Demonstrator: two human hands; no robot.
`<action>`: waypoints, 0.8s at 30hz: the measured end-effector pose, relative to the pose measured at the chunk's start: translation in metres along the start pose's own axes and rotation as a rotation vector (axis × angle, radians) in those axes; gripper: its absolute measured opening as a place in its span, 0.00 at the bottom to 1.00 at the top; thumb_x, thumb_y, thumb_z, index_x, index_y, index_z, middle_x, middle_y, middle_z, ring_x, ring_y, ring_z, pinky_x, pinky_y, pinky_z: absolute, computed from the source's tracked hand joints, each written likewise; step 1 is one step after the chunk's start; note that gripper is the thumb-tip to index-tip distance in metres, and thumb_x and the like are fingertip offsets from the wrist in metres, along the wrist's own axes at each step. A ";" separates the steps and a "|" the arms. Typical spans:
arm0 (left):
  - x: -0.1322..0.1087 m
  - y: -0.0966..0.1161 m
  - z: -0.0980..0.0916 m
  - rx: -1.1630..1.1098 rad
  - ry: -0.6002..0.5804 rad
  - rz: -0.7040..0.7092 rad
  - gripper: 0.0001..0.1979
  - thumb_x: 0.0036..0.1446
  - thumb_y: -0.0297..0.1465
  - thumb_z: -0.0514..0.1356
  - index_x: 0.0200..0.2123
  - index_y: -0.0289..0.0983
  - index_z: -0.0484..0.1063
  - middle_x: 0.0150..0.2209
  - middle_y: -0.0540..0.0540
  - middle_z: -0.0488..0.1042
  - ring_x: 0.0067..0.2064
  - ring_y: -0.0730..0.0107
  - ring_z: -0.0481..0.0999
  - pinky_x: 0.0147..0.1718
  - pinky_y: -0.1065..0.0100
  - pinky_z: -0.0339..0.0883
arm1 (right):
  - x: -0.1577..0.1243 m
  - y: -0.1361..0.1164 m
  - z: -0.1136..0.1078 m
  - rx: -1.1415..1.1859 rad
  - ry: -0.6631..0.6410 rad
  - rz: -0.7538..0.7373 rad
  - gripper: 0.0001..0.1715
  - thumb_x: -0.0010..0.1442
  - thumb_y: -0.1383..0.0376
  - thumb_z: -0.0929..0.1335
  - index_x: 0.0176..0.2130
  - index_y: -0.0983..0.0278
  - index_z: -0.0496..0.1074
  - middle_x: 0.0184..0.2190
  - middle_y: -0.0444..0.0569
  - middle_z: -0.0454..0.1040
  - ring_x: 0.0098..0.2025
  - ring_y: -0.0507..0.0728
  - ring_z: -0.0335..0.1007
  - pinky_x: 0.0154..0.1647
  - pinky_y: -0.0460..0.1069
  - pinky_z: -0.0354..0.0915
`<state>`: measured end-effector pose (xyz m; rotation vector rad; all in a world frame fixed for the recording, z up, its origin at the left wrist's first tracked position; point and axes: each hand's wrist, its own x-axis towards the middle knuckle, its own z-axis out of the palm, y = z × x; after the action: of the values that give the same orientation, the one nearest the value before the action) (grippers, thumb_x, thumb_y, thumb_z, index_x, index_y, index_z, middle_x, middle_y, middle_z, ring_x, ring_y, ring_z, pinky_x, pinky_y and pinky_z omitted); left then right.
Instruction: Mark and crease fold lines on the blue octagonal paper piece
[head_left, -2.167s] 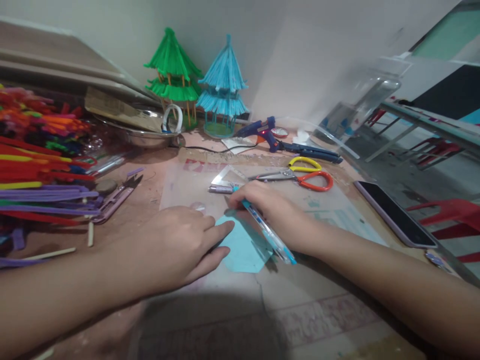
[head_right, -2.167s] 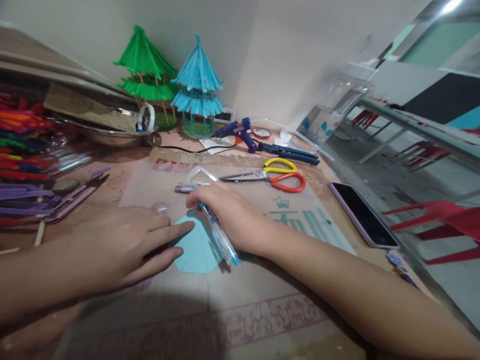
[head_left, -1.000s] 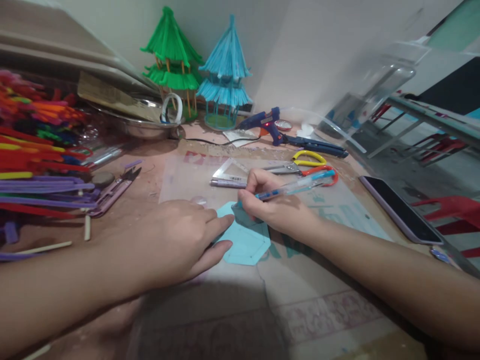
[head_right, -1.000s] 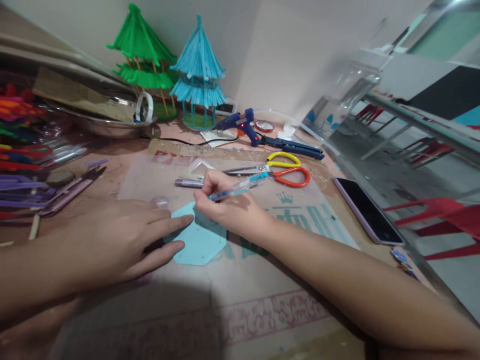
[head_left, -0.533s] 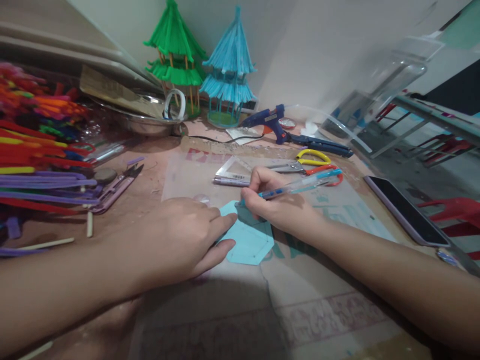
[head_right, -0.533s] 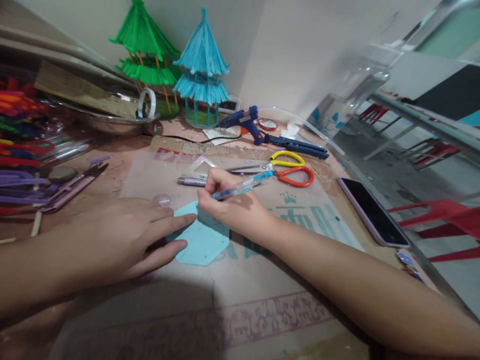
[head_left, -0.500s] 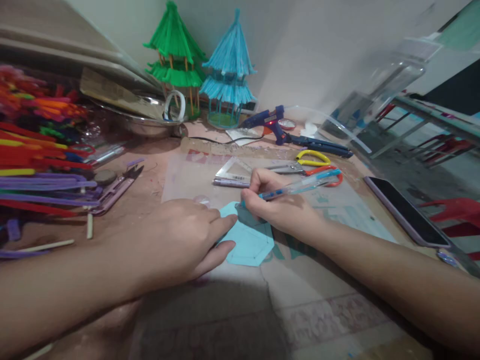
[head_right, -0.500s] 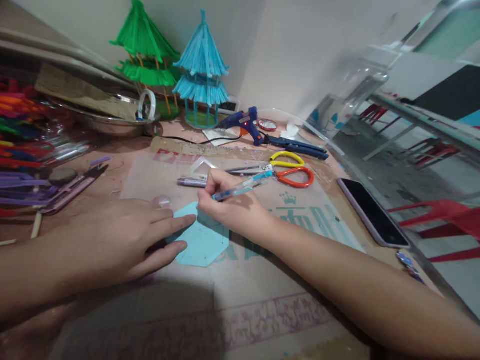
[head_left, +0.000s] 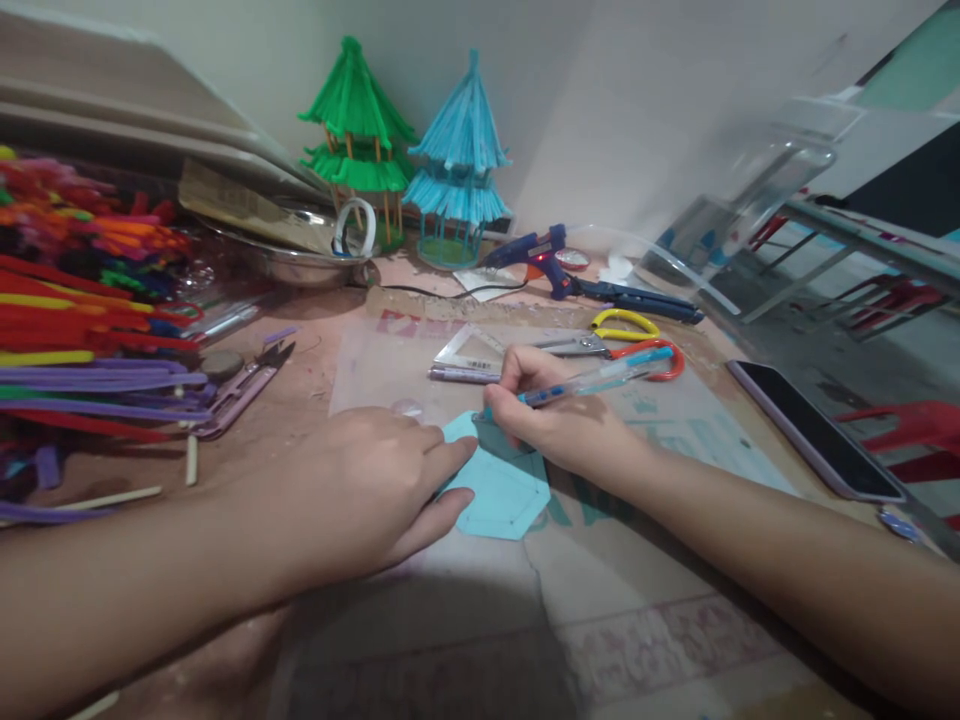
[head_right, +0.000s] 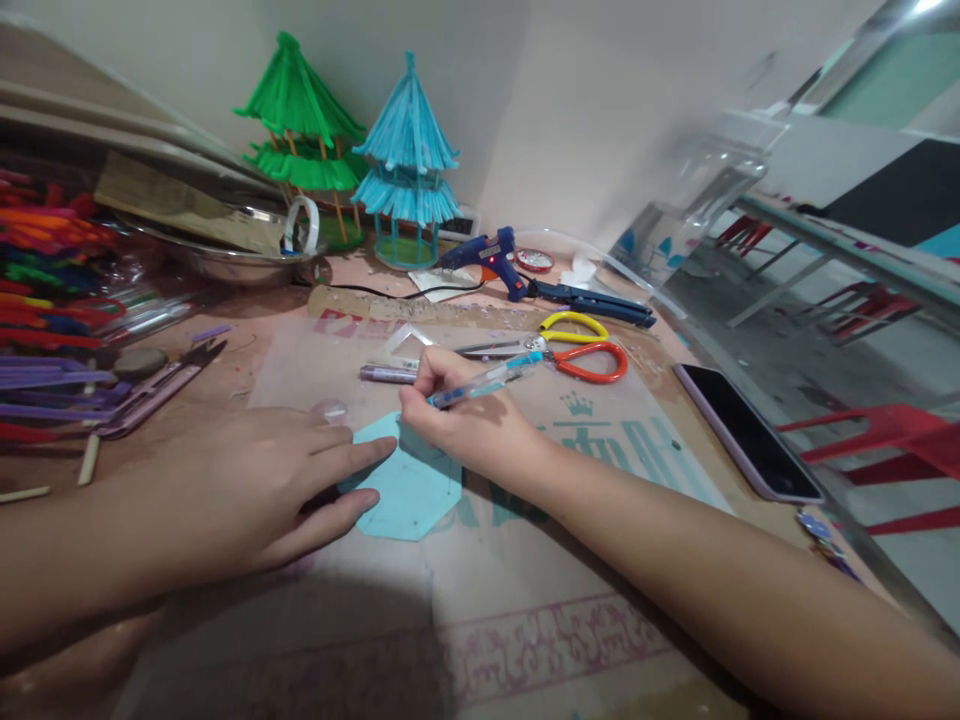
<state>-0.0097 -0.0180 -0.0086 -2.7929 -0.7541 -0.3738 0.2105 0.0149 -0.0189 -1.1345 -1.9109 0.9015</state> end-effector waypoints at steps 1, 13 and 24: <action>0.000 0.000 0.000 -0.001 0.002 -0.002 0.14 0.69 0.36 0.56 0.43 0.37 0.80 0.28 0.44 0.82 0.29 0.54 0.82 0.26 0.61 0.70 | 0.000 0.000 0.000 0.006 0.000 0.002 0.14 0.61 0.59 0.67 0.28 0.58 0.59 0.19 0.38 0.64 0.22 0.51 0.58 0.26 0.47 0.54; -0.001 -0.001 0.001 -0.008 -0.021 -0.012 0.13 0.68 0.37 0.58 0.44 0.37 0.80 0.30 0.43 0.83 0.29 0.55 0.81 0.27 0.61 0.68 | 0.000 -0.002 -0.001 0.041 -0.022 0.001 0.13 0.61 0.61 0.67 0.28 0.57 0.59 0.17 0.36 0.64 0.19 0.50 0.57 0.22 0.46 0.55; -0.001 -0.001 -0.001 0.000 0.002 0.003 0.14 0.70 0.36 0.55 0.43 0.37 0.80 0.29 0.43 0.82 0.28 0.54 0.82 0.25 0.60 0.69 | -0.001 -0.004 0.000 0.036 -0.017 0.030 0.14 0.60 0.59 0.67 0.28 0.57 0.59 0.16 0.36 0.65 0.19 0.49 0.58 0.22 0.46 0.55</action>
<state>-0.0107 -0.0180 -0.0077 -2.7932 -0.7502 -0.3757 0.2094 0.0127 -0.0157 -1.1406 -1.8890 0.9610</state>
